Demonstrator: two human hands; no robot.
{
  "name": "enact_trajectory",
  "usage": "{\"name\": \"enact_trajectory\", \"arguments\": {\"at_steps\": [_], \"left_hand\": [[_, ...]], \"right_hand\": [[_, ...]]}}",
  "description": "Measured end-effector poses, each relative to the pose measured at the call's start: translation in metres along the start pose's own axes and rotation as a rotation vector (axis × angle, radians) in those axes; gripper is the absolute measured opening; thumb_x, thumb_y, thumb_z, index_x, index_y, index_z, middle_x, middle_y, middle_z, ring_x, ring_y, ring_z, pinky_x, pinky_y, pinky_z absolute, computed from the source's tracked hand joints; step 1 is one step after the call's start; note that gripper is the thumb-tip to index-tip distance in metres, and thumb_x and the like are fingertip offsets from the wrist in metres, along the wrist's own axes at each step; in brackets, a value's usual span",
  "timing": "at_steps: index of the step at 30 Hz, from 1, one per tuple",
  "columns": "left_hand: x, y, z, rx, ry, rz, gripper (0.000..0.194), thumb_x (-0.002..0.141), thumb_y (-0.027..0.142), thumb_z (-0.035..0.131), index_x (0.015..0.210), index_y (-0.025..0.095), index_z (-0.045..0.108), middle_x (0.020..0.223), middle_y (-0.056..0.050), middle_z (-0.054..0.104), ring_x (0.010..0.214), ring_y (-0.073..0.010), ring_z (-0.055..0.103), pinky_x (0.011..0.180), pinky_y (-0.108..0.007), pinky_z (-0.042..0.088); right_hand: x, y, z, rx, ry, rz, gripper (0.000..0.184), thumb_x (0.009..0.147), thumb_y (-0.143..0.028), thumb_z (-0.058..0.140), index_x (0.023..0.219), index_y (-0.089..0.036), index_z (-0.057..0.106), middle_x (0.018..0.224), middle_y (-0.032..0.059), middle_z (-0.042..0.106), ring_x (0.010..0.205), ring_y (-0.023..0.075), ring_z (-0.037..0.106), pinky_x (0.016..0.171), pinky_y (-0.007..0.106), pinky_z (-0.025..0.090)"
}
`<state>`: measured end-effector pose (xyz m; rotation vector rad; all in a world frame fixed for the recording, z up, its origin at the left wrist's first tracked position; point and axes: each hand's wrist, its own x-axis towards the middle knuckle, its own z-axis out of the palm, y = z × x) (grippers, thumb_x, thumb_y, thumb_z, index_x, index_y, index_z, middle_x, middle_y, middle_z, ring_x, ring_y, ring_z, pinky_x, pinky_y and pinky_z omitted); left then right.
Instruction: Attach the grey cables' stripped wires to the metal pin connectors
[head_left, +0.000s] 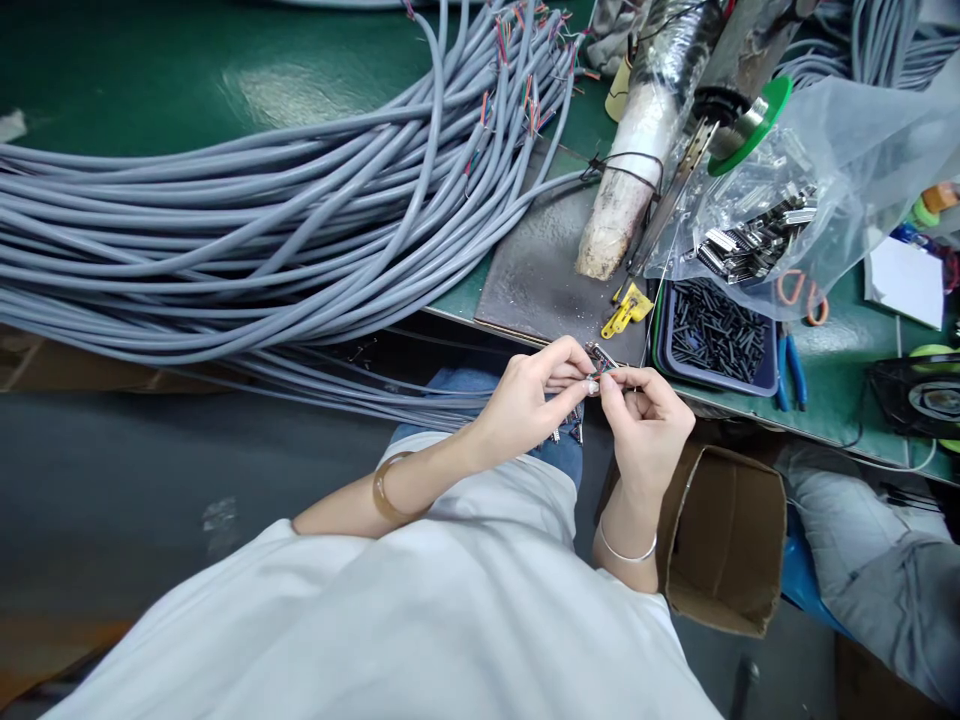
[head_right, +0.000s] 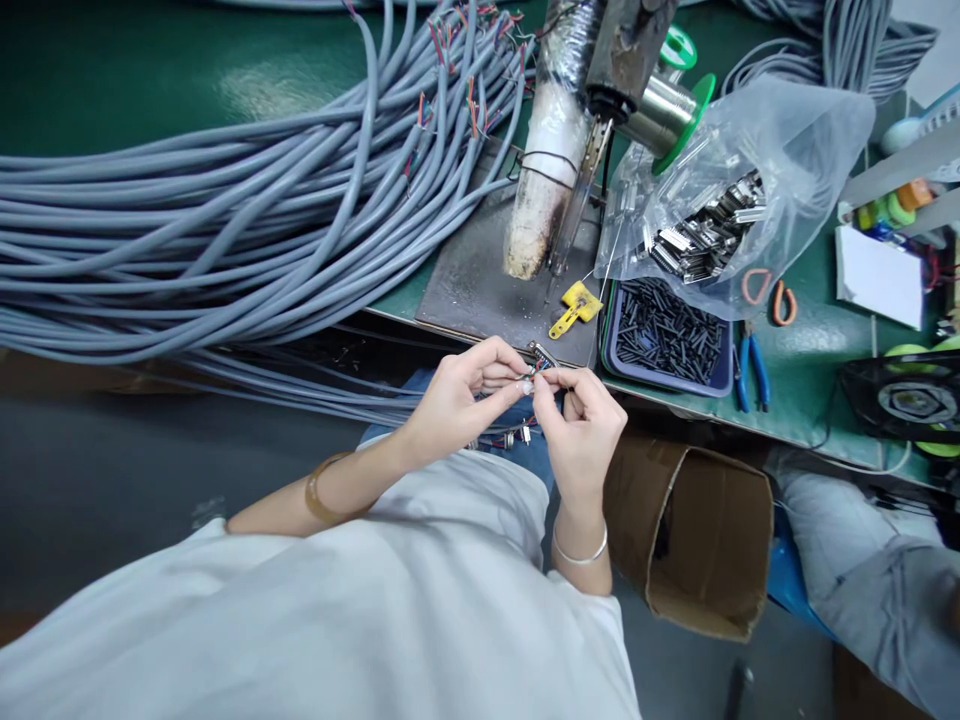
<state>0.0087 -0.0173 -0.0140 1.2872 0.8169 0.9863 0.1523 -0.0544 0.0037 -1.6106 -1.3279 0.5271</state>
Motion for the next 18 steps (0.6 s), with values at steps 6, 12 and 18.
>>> {"name": "enact_trajectory", "arguments": {"at_steps": [6, 12, 18], "left_hand": [[0.0016, 0.0013, 0.0001, 0.011, -0.033, -0.005, 0.008, 0.091, 0.02, 0.064, 0.094, 0.016, 0.058, 0.084, -0.002, 0.072, 0.079, -0.0126, 0.074, 0.075, -0.019, 0.058], [0.0032, 0.0007, -0.0015, 0.022, -0.039, 0.029, 0.006, 0.091, 0.017, 0.062, 0.095, 0.016, 0.058, 0.085, -0.002, 0.071, 0.081, -0.013, 0.074, 0.078, -0.02, 0.058], [0.0036, -0.0048, 0.0014, 0.073, 0.01, 0.12, 0.004, 0.091, 0.017, 0.063, 0.093, 0.016, 0.059, 0.087, -0.002, 0.072, 0.083, -0.0122, 0.074, 0.081, -0.019, 0.059]], "right_hand": [[0.0013, 0.0034, -0.0016, -0.023, -0.011, -0.076, 0.005, 0.086, -0.019, 0.069, 0.081, -0.02, 0.068, 0.068, -0.0061, 0.056, 0.047, 0.0031, 0.029, 0.046, 0.022, 0.023], [-0.0008, 0.0085, -0.0035, -0.234, -0.016, -0.447, 0.01, 0.085, -0.011, 0.069, 0.088, -0.021, 0.068, 0.075, -0.0033, 0.066, 0.049, 0.0052, 0.043, 0.051, 0.023, 0.039], [-0.0036, 0.0072, -0.0025, -0.296, 0.033, -0.436, 0.011, 0.089, -0.013, 0.068, 0.094, -0.023, 0.069, 0.083, -0.0003, 0.072, 0.065, 0.0097, 0.063, 0.058, 0.023, 0.048]]}}
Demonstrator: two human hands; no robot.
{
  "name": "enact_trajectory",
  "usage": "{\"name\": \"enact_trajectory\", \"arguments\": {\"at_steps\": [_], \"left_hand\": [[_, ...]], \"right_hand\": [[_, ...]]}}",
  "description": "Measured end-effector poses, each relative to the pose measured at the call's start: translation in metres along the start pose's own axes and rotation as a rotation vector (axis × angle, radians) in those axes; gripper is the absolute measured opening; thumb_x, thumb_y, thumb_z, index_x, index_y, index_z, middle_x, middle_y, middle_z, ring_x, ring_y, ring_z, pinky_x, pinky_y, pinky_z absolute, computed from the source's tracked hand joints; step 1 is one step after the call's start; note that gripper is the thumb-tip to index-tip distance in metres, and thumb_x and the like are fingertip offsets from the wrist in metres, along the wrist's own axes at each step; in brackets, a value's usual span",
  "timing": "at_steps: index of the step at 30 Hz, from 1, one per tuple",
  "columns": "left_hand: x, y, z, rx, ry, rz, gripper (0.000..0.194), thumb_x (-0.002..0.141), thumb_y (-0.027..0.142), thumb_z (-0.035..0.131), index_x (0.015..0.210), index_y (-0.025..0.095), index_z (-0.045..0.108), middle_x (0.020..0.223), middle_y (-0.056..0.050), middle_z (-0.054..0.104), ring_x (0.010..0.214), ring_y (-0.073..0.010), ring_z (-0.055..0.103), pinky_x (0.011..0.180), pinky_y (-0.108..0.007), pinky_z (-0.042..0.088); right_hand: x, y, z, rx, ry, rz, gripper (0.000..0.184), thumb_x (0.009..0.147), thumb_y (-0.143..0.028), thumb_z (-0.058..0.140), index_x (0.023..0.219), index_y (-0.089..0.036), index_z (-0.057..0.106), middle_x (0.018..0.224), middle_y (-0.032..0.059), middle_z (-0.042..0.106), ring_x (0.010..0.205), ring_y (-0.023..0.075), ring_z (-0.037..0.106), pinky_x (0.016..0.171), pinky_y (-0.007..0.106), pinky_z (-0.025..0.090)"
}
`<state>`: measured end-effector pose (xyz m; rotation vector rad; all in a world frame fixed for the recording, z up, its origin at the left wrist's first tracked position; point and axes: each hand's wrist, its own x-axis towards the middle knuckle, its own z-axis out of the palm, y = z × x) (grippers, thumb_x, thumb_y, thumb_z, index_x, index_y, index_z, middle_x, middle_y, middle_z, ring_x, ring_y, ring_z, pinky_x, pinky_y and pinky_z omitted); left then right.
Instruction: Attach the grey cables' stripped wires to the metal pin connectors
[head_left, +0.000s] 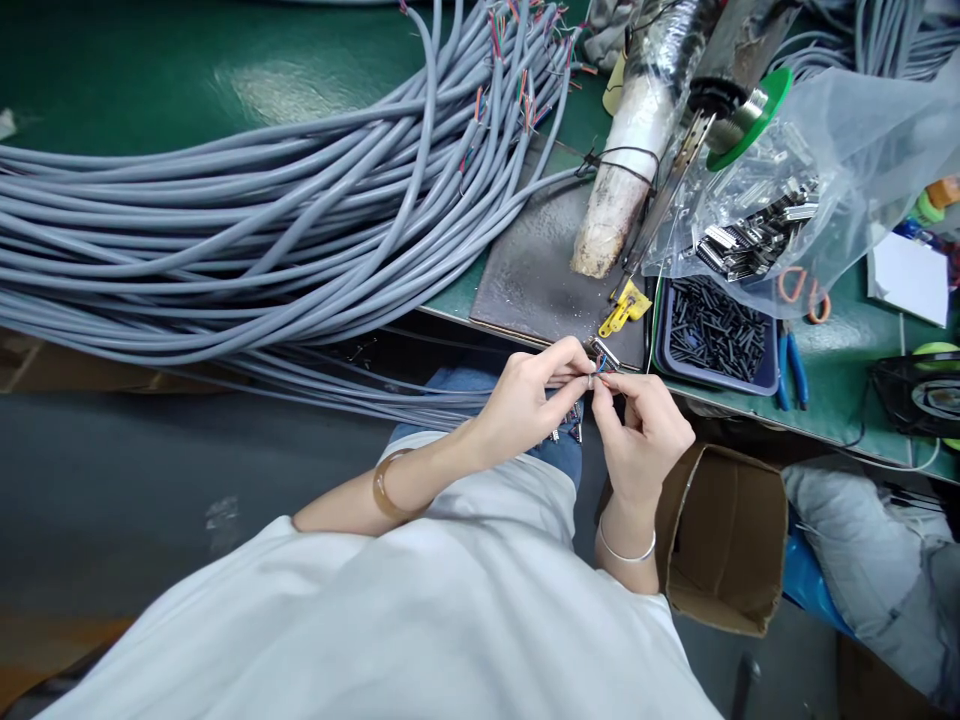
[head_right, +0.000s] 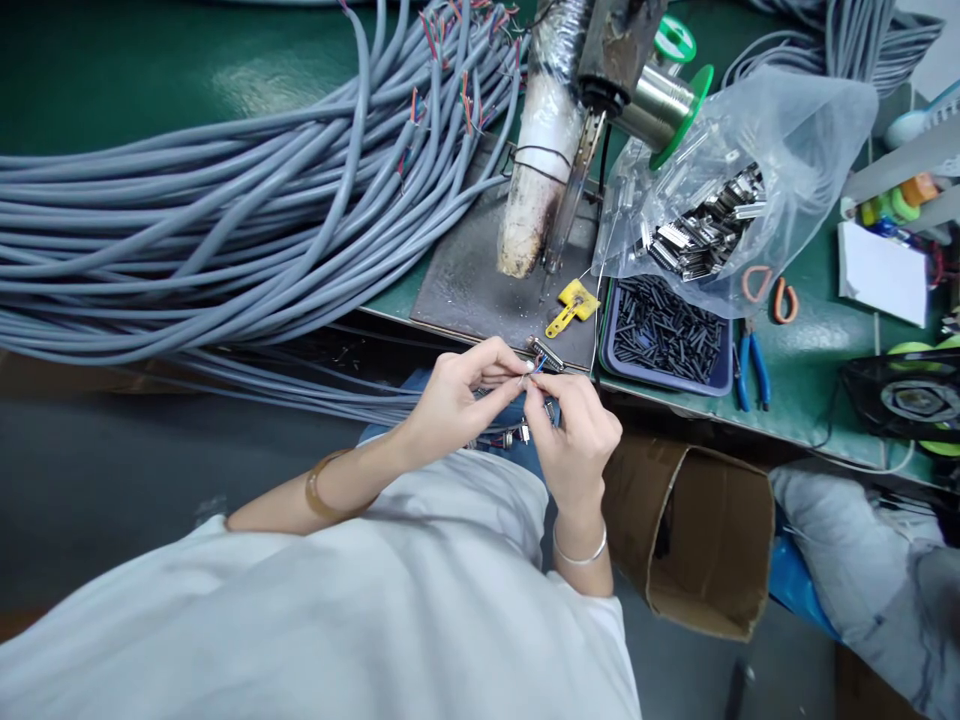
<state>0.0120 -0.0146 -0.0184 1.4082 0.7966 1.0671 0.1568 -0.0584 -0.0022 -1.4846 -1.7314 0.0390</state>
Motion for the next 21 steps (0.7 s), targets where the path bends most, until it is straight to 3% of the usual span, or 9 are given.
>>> {"name": "enact_trajectory", "arguments": {"at_steps": [14, 18, 21], "left_hand": [[-0.005, -0.012, 0.004, 0.198, 0.083, 0.165, 0.008, 0.095, 0.018, 0.057, 0.091, 0.015, 0.063, 0.086, -0.004, 0.072, 0.078, -0.0123, 0.07, 0.076, -0.02, 0.056], [-0.003, -0.006, 0.001, 0.097, 0.03, 0.13, 0.007, 0.093, 0.014, 0.058, 0.098, 0.016, 0.063, 0.092, -0.004, 0.073, 0.085, -0.0127, 0.072, 0.08, -0.02, 0.056], [-0.001, 0.001, -0.005, -0.016, -0.04, 0.055, 0.024, 0.092, 0.012, 0.057, 0.114, 0.015, 0.063, 0.103, -0.006, 0.073, 0.093, -0.0127, 0.072, 0.085, -0.019, 0.056]], "right_hand": [[-0.001, -0.003, 0.003, -0.035, 0.05, -0.018, 0.015, 0.088, -0.011, 0.07, 0.097, -0.023, 0.069, 0.083, -0.0008, 0.074, 0.071, 0.0106, 0.069, 0.062, 0.022, 0.053], [-0.002, 0.001, 0.004, -0.06, 0.053, -0.159, 0.019, 0.085, -0.006, 0.071, 0.097, -0.021, 0.067, 0.081, -0.0009, 0.075, 0.071, 0.01, 0.071, 0.066, 0.021, 0.055], [-0.006, 0.008, 0.005, -0.105, 0.055, -0.332, 0.021, 0.084, -0.009, 0.073, 0.101, -0.021, 0.068, 0.079, 0.0, 0.076, 0.068, 0.0102, 0.071, 0.065, 0.022, 0.055]]}}
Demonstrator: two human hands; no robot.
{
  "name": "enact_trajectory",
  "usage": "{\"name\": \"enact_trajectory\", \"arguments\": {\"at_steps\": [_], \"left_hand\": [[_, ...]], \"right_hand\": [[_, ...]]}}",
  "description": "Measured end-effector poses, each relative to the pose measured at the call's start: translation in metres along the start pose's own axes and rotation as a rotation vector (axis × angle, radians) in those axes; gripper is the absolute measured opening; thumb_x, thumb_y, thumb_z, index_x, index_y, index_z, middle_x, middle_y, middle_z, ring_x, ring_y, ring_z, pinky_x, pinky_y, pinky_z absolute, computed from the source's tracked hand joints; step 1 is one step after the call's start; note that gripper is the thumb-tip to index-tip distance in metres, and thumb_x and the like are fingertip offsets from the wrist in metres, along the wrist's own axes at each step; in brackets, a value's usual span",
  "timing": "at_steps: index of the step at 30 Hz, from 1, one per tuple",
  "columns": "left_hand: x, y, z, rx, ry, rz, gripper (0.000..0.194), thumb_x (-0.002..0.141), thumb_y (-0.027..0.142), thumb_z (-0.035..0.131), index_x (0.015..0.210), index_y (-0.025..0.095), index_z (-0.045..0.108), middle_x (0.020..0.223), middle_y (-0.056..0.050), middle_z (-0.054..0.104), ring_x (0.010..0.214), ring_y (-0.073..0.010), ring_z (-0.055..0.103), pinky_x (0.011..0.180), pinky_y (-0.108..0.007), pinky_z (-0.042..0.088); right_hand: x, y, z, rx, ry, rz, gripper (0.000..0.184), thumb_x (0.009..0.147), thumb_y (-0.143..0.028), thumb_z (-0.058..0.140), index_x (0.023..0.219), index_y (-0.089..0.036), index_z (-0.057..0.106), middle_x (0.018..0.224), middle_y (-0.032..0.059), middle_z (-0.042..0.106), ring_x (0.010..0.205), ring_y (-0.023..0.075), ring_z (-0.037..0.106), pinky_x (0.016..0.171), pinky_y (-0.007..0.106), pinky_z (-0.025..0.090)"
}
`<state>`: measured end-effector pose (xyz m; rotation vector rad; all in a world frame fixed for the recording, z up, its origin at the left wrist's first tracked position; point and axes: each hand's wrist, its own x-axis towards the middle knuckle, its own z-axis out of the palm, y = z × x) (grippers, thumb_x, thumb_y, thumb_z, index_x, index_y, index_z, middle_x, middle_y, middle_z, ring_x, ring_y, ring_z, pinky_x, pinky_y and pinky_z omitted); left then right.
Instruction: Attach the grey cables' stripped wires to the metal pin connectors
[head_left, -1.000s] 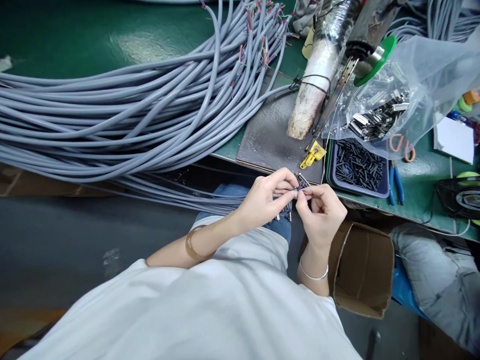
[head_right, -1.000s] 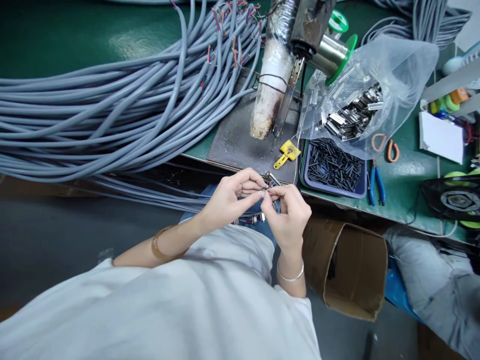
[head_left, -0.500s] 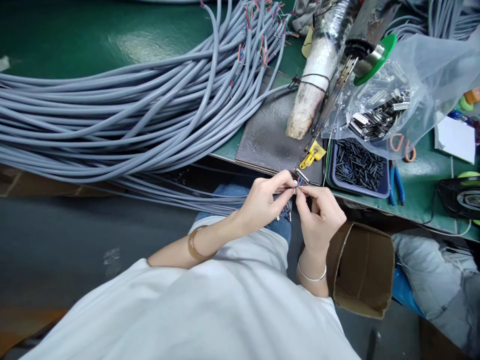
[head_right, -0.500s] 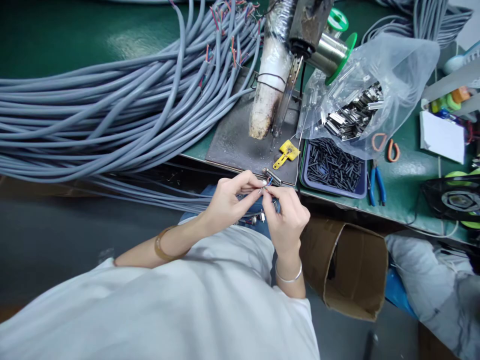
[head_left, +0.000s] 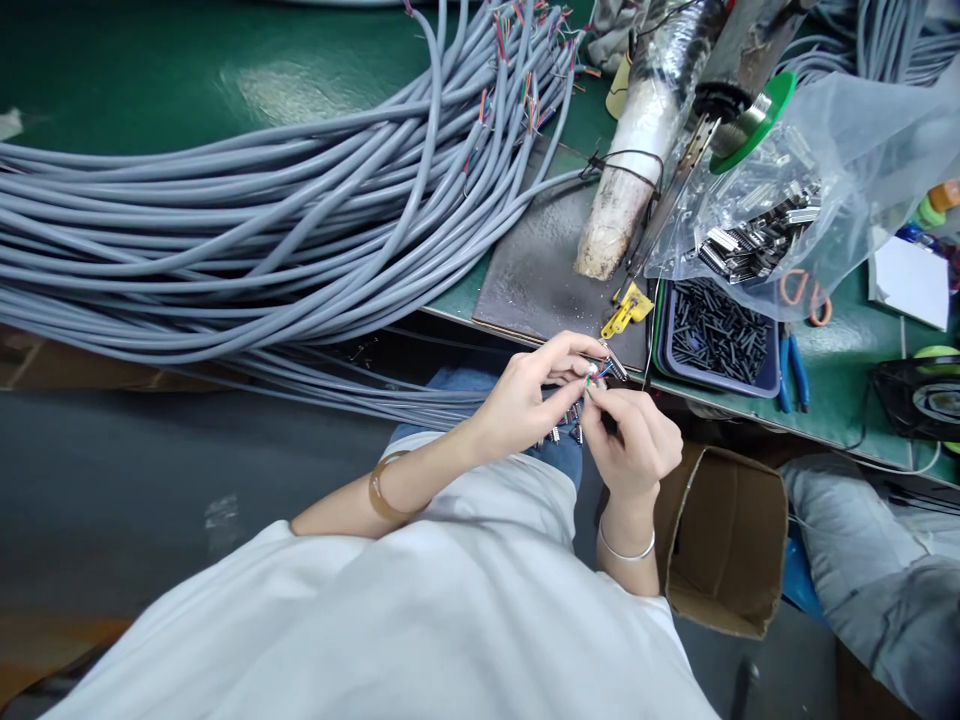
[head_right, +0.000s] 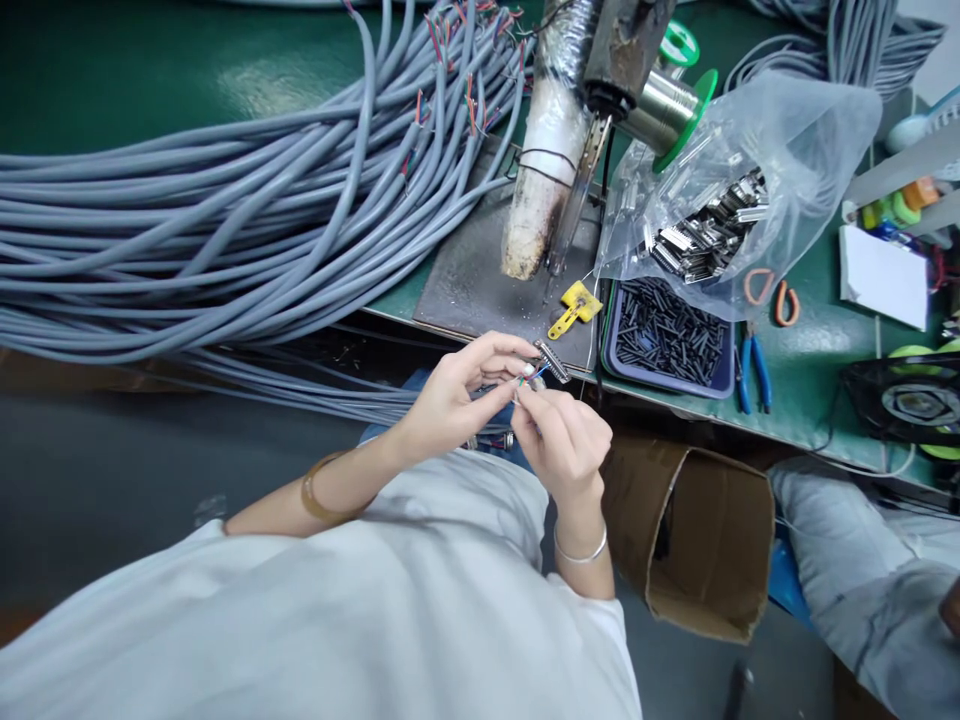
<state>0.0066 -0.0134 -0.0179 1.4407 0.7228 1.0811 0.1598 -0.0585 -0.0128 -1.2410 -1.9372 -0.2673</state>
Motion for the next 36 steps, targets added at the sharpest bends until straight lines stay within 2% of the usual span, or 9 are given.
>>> {"name": "enact_trajectory", "arguments": {"at_steps": [8, 13, 18, 22, 23, 26, 32, 34, 36], "left_hand": [[0.001, 0.007, -0.011, -0.084, -0.132, -0.113, 0.014, 0.092, 0.018, 0.057, 0.095, 0.014, 0.07, 0.095, -0.007, 0.074, 0.086, -0.0149, 0.071, 0.077, -0.022, 0.058], [-0.002, 0.012, -0.007, -0.275, -0.152, -0.249, 0.01, 0.09, 0.024, 0.066, 0.093, 0.014, 0.068, 0.081, -0.004, 0.071, 0.07, -0.0122, 0.069, 0.068, -0.022, 0.058], [0.0, 0.018, 0.001, -0.354, -0.051, -0.27, 0.012, 0.08, 0.021, 0.075, 0.079, 0.013, 0.065, 0.066, 0.0, 0.064, 0.055, -0.0063, 0.058, 0.053, -0.016, 0.048], [0.005, 0.012, -0.004, -0.457, -0.008, -0.372, 0.024, 0.077, 0.029, 0.08, 0.075, 0.014, 0.061, 0.058, 0.002, 0.06, 0.045, -0.0042, 0.048, 0.044, -0.015, 0.038], [0.006, 0.011, -0.006, -0.482, -0.021, -0.397, 0.026, 0.077, 0.032, 0.081, 0.075, 0.014, 0.061, 0.058, 0.002, 0.061, 0.044, -0.004, 0.046, 0.042, -0.016, 0.037], [0.007, 0.008, -0.009, -0.554, -0.074, -0.439, 0.031, 0.075, 0.035, 0.083, 0.076, 0.014, 0.06, 0.06, 0.001, 0.064, 0.043, -0.0037, 0.046, 0.042, -0.016, 0.034], [0.009, 0.009, -0.008, -0.605, -0.151, -0.48, 0.032, 0.073, 0.034, 0.085, 0.075, 0.014, 0.061, 0.058, 0.001, 0.062, 0.044, -0.0038, 0.045, 0.042, -0.016, 0.033], [0.009, 0.009, -0.009, -0.593, -0.129, -0.472, 0.03, 0.073, 0.033, 0.085, 0.075, 0.014, 0.061, 0.058, 0.002, 0.062, 0.045, -0.0038, 0.045, 0.042, -0.016, 0.033], [0.008, 0.007, -0.011, -0.583, -0.079, -0.451, 0.029, 0.074, 0.031, 0.084, 0.075, 0.014, 0.061, 0.059, 0.002, 0.062, 0.045, -0.0033, 0.045, 0.042, -0.016, 0.032]], "right_hand": [[-0.011, 0.005, -0.002, 0.011, 0.036, -0.037, 0.026, 0.084, -0.016, 0.074, 0.107, -0.027, 0.068, 0.077, -0.0018, 0.075, 0.063, 0.0112, 0.069, 0.059, 0.024, 0.054], [0.0, -0.007, -0.011, 0.332, -0.003, 0.416, 0.005, 0.088, -0.02, 0.068, 0.085, -0.024, 0.068, 0.071, -0.0024, 0.065, 0.051, 0.0086, 0.049, 0.044, 0.024, 0.036], [0.014, 0.0, -0.02, 0.714, 0.038, 0.684, 0.024, 0.091, -0.03, 0.061, 0.069, -0.021, 0.056, 0.06, -0.0059, 0.045, 0.05, 0.0083, 0.04, 0.045, 0.022, 0.032], [0.02, 0.004, -0.03, 0.456, 0.208, 0.626, 0.013, 0.092, -0.027, 0.063, 0.08, -0.023, 0.067, 0.062, -0.0051, 0.052, 0.049, 0.0084, 0.044, 0.044, 0.023, 0.031], [0.02, 0.003, -0.031, 0.354, 0.156, 0.575, 0.006, 0.091, -0.026, 0.066, 0.09, -0.024, 0.072, 0.064, -0.0045, 0.057, 0.05, 0.0088, 0.047, 0.045, 0.024, 0.033], [0.017, -0.002, -0.031, 0.203, -0.07, 0.359, 0.029, 0.089, -0.02, 0.071, 0.116, -0.03, 0.072, 0.072, -0.0041, 0.067, 0.056, 0.0091, 0.056, 0.051, 0.024, 0.042], [0.016, -0.001, -0.028, 0.229, -0.205, 0.237, 0.012, 0.093, -0.018, 0.065, 0.098, -0.027, 0.072, 0.079, -0.0014, 0.072, 0.066, 0.011, 0.064, 0.059, 0.025, 0.049], [0.018, 0.004, -0.031, 0.333, -0.04, 0.347, 0.009, 0.095, -0.022, 0.062, 0.09, -0.026, 0.069, 0.071, -0.0023, 0.064, 0.057, 0.0105, 0.058, 0.051, 0.025, 0.043], [0.022, 0.009, -0.035, 0.469, 0.285, 0.438, 0.014, 0.096, -0.027, 0.061, 0.083, -0.025, 0.065, 0.059, -0.0052, 0.049, 0.043, 0.0081, 0.04, 0.04, 0.025, 0.03]]}}
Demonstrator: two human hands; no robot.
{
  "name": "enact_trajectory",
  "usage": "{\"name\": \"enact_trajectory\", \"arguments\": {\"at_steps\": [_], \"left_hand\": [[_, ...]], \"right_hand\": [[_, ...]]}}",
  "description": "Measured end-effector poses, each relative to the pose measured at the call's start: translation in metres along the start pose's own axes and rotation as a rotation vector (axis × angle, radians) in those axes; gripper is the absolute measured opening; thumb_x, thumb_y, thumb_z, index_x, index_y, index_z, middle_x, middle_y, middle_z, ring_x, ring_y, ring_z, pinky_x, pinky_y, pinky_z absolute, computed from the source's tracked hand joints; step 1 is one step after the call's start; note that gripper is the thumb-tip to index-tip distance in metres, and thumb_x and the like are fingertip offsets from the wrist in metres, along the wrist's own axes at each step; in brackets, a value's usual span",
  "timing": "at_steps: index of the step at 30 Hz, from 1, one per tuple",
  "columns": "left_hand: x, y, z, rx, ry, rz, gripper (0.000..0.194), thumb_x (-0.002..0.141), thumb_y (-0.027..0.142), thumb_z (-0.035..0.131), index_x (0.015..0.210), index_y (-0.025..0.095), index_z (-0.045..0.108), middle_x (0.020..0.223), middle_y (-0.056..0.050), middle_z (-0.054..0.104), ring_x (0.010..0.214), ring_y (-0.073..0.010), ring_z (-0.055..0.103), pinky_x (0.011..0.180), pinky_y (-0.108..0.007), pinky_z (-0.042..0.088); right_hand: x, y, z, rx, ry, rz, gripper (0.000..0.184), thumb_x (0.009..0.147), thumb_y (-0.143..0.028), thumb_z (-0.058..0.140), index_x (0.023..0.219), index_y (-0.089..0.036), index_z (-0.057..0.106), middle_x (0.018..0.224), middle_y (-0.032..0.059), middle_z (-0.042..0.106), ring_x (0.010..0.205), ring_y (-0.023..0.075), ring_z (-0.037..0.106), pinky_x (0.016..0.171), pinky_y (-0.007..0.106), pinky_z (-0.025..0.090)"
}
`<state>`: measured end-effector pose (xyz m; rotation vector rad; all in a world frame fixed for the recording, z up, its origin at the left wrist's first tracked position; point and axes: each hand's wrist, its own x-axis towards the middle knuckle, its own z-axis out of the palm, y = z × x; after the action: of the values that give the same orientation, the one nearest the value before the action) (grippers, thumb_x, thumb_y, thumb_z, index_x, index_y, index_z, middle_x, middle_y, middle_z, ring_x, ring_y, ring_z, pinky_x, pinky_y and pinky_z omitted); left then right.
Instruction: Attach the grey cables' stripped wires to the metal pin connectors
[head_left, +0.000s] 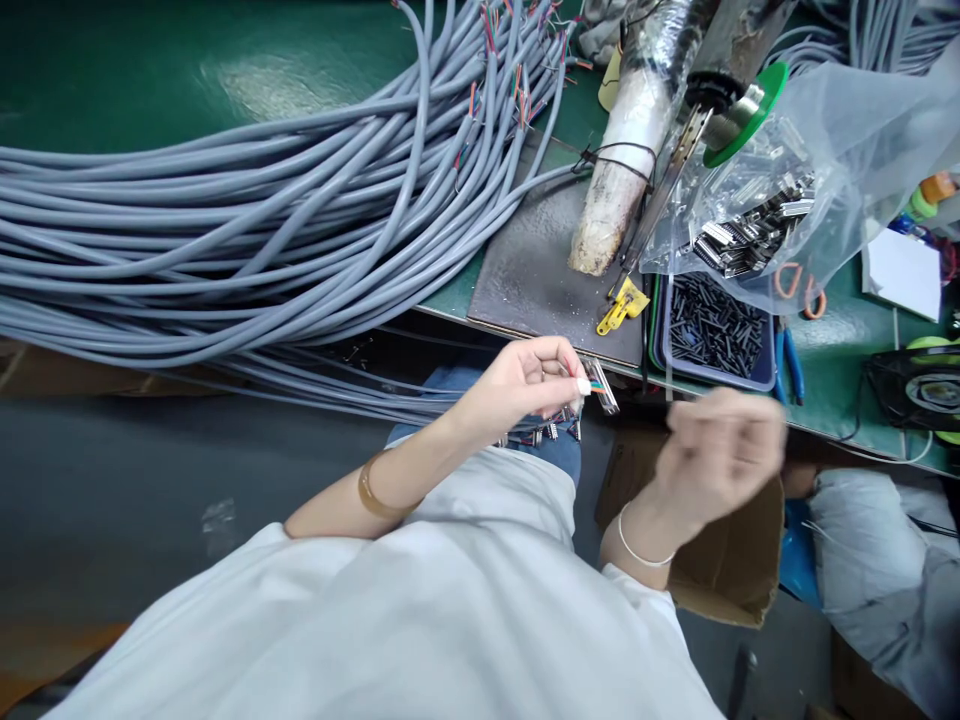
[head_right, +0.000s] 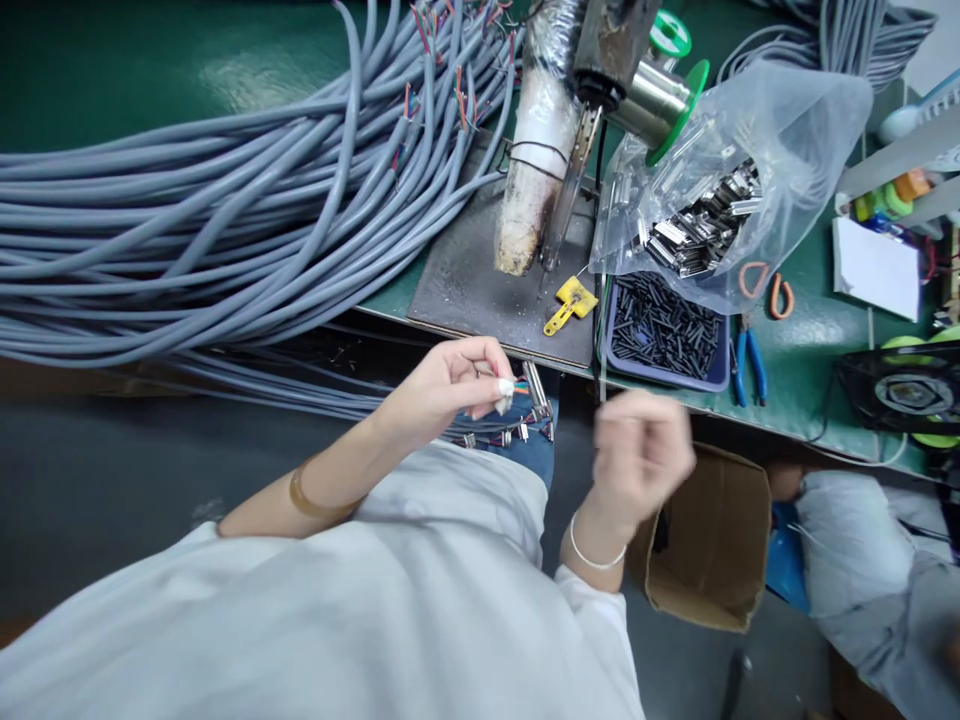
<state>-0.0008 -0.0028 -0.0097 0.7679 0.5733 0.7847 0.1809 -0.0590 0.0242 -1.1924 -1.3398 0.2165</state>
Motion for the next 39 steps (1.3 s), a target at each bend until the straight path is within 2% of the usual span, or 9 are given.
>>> {"name": "enact_trajectory", "arguments": {"at_steps": [1, 3, 5, 7, 10, 14, 18, 24, 39], "left_hand": [[0.0, 0.0, -0.001, -0.002, 0.024, 0.022, 0.028, 0.074, 0.03, 0.084, 0.076, 0.014, 0.061, 0.061, 0.002, 0.063, 0.045, -0.0031, 0.045, 0.043, -0.016, 0.033], [0.0, 0.0, -0.003, -0.005, 0.053, 0.063, 0.026, 0.076, 0.028, 0.082, 0.078, 0.014, 0.061, 0.064, 0.001, 0.064, 0.046, -0.003, 0.047, 0.044, -0.016, 0.034], [0.001, 0.0, -0.003, 0.005, 0.072, 0.095, 0.024, 0.077, 0.027, 0.081, 0.08, 0.014, 0.061, 0.066, 0.001, 0.066, 0.047, -0.0034, 0.049, 0.045, -0.016, 0.036], [0.001, 0.001, -0.003, 0.019, 0.094, 0.117, 0.025, 0.077, 0.027, 0.082, 0.08, 0.015, 0.061, 0.066, 0.001, 0.067, 0.047, -0.0035, 0.049, 0.045, -0.016, 0.037], [0.003, 0.002, -0.003, 0.021, 0.121, 0.133, 0.027, 0.076, 0.029, 0.083, 0.08, 0.015, 0.06, 0.066, 0.001, 0.066, 0.045, -0.0032, 0.048, 0.043, -0.016, 0.036], [0.003, 0.003, -0.002, 0.025, 0.132, 0.151, 0.027, 0.077, 0.031, 0.082, 0.081, 0.015, 0.061, 0.067, 0.001, 0.067, 0.045, -0.0036, 0.049, 0.043, -0.016, 0.037], [0.004, 0.002, 0.002, 0.099, 0.127, 0.16, 0.026, 0.075, 0.029, 0.083, 0.079, 0.015, 0.061, 0.065, 0.002, 0.065, 0.046, -0.0041, 0.051, 0.045, -0.016, 0.042], [0.01, 0.001, 0.009, 0.201, 0.243, 0.241, 0.023, 0.078, 0.027, 0.079, 0.077, 0.016, 0.058, 0.067, 0.004, 0.06, 0.046, -0.0023, 0.047, 0.042, -0.015, 0.039], [0.034, 0.007, 0.013, 0.229, 0.326, 0.436, 0.02, 0.074, 0.015, 0.074, 0.072, 0.016, 0.054, 0.071, 0.005, 0.056, 0.048, -0.0011, 0.045, 0.045, -0.013, 0.039]], "right_hand": [[0.003, 0.0, -0.002, 0.075, 0.135, -0.021, 0.017, 0.096, -0.03, 0.061, 0.08, -0.025, 0.063, 0.054, -0.0069, 0.04, 0.038, 0.0067, 0.029, 0.036, 0.025, 0.023], [0.006, 0.0, -0.002, 0.091, 0.243, -0.084, 0.021, 0.096, -0.037, 0.06, 0.079, -0.025, 0.061, 0.051, -0.0094, 0.028, 0.035, 0.0048, 0.014, 0.034, 0.025, 0.014], [0.003, -0.002, 0.002, -0.029, 0.261, -0.108, 0.015, 0.096, -0.039, 0.058, 0.09, -0.026, 0.063, 0.052, -0.0093, 0.033, 0.032, 0.005, 0.02, 0.033, 0.025, 0.018], [-0.005, -0.004, 0.009, -0.131, 0.266, -0.094, 0.014, 0.096, -0.032, 0.059, 0.108, -0.026, 0.061, 0.061, -0.0069, 0.054, 0.033, 0.0065, 0.038, 0.033, 0.024, 0.027], [-0.02, -0.005, 0.021, -0.178, 0.166, -0.008, 0.018, 0.095, -0.02, 0.06, 0.112, -0.025, 0.059, 0.084, -0.0011, 0.075, 0.049, 0.0102, 0.065, 0.041, 0.023, 0.047], [-0.029, 0.004, 0.032, -0.139, -0.036, 0.11, 0.006, 0.091, -0.019, 0.067, 0.095, -0.021, 0.062, 0.096, 0.0031, 0.077, 0.075, 0.0157, 0.077, 0.064, 0.029, 0.064], [-0.026, 0.014, 0.037, -0.145, -0.081, 0.13, 0.005, 0.09, -0.019, 0.069, 0.089, -0.021, 0.064, 0.097, 0.0043, 0.076, 0.085, 0.0163, 0.076, 0.072, 0.032, 0.065], [-0.02, 0.022, 0.041, -0.319, -0.096, -0.167, 0.019, 0.085, -0.009, 0.071, 0.095, -0.024, 0.068, 0.1, 0.0027, 0.079, 0.091, 0.0172, 0.076, 0.081, 0.034, 0.063], [0.003, 0.028, 0.048, -0.215, -0.106, -0.149, 0.016, 0.085, -0.009, 0.069, 0.089, -0.023, 0.064, 0.102, 0.0033, 0.078, 0.093, 0.018, 0.075, 0.08, 0.035, 0.063]]}}
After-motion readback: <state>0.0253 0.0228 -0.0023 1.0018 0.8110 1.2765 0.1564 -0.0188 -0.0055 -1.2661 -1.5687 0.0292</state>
